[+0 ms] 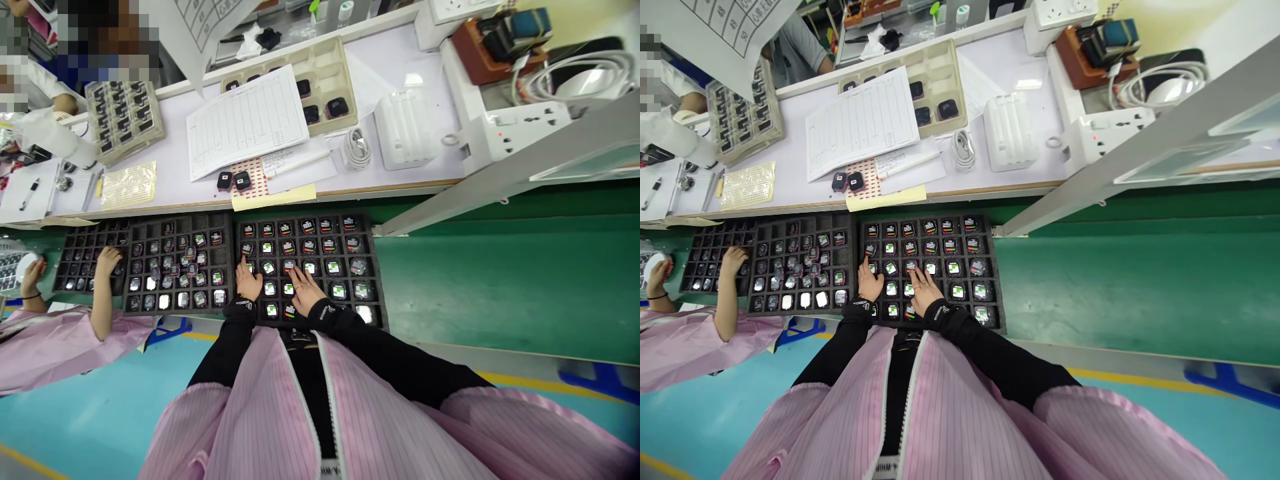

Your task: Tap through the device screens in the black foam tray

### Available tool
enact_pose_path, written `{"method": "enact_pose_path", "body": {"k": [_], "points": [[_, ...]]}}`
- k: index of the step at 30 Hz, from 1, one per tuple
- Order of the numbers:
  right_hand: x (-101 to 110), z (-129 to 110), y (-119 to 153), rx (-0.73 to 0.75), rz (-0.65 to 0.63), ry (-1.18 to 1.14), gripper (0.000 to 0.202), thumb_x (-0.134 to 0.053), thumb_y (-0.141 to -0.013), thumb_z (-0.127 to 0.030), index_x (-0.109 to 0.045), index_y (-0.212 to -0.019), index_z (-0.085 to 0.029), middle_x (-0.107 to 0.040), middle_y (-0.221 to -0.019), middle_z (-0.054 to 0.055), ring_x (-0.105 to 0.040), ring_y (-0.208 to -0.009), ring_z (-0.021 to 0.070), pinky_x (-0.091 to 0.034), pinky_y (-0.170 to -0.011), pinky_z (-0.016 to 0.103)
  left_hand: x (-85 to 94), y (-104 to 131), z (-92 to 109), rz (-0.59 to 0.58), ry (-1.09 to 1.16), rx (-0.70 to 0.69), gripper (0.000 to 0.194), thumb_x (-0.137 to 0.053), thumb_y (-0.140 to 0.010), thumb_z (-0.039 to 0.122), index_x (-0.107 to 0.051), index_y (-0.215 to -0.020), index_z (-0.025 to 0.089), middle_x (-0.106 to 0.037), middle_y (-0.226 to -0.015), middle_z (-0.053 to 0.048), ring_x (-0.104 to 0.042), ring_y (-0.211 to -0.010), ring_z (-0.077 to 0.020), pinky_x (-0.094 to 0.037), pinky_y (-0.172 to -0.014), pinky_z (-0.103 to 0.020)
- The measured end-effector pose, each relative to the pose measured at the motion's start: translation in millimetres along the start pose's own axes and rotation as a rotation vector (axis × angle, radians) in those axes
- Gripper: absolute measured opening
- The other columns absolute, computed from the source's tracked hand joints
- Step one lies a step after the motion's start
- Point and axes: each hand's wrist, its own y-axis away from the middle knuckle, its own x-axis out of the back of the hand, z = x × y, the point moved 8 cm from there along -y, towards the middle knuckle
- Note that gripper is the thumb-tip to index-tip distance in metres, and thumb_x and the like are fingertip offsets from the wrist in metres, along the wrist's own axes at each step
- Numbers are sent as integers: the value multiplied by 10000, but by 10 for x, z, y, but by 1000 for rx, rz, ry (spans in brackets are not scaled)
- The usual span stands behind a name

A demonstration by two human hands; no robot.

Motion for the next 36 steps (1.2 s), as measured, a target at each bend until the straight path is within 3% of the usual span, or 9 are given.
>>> {"method": "enact_pose_path", "body": {"k": [3,6,10,17,22,26,31,36], "points": [[-5,44,14,-23,10,1,878,-486,-708,-143,-194,-1485,144,-345,-1519,269,-177,-1489,323,-165,-1226,561,2,-5,-5,14,9,6,738,-528,-756,151,-317,-1462,116,-498,-1330,-197,-460,-1292,-345,-351,-1134,-494],[-26,30,-23,-10,-27,1,888,-500,-692,-155,-215,-1473,155,-409,-1472,288,-174,-1489,328,-151,-1225,573,3,-10,-7,19,13,10,739,-530,-752,155,-322,-1460,123,-495,-1342,-199,-460,-1296,-345,-351,-1134,-498],[75,71,-107,-35,10,9,853,-492,-726,-171,-228,-1458,178,-398,-1474,302,-192,-1484,334,-149,-1232,549,5,-11,-2,13,8,10,731,-535,-750,156,-333,-1451,115,-491,-1350,-200,-459,-1300,-343,-344,-1142,-494],[247,229,-418,-89,50,26,839,-494,-757,-171,-209,-1470,166,-307,-1531,286,-189,-1484,341,-127,-1237,536,8,-3,7,-14,3,28,736,-539,-759,165,-318,-1457,92,-481,-1352,-210,-445,-1311,-348,-344,-1140,-494],[180,254,-567,-119,-11,38,892,-547,-718,-198,-221,-1453,189,-313,-1514,316,-171,-1482,370,-117,-1230,552,5,-5,-3,-6,-2,51,746,-543,-756,165,-316,-1463,99,-470,-1361,-200,-431,-1326,-353,-337,-1143,-486],[236,264,-488,-118,45,32,872,-522,-731,-196,-219,-1459,175,-329,-1518,294,-154,-1488,361,-104,-1233,547,-4,-11,-8,-17,-2,45,753,-541,-759,169,-302,-1468,87,-472,-1358,-214,-435,-1317,-356,-345,-1133,-493],[321,490,-298,-268,112,33,882,-502,-734,-186,-166,-1446,213,-316,-1506,334,-156,-1482,381,-127,-1216,572,-9,-15,-3,-24,-10,38,769,-539,-759,173,-278,-1478,95,-464,-1376,-214,-434,-1313,-357,-338,-1132,-503],[307,604,-246,-302,101,40,890,-513,-736,-251,-206,-1427,219,-364,-1464,360,-178,-1475,385,-95,-1213,580,-12,-22,2,-23,-14,52,772,-537,-758,172,-267,-1479,111,-461,-1374,-210,-430,-1313,-350,-343,-1123,-506]]}}
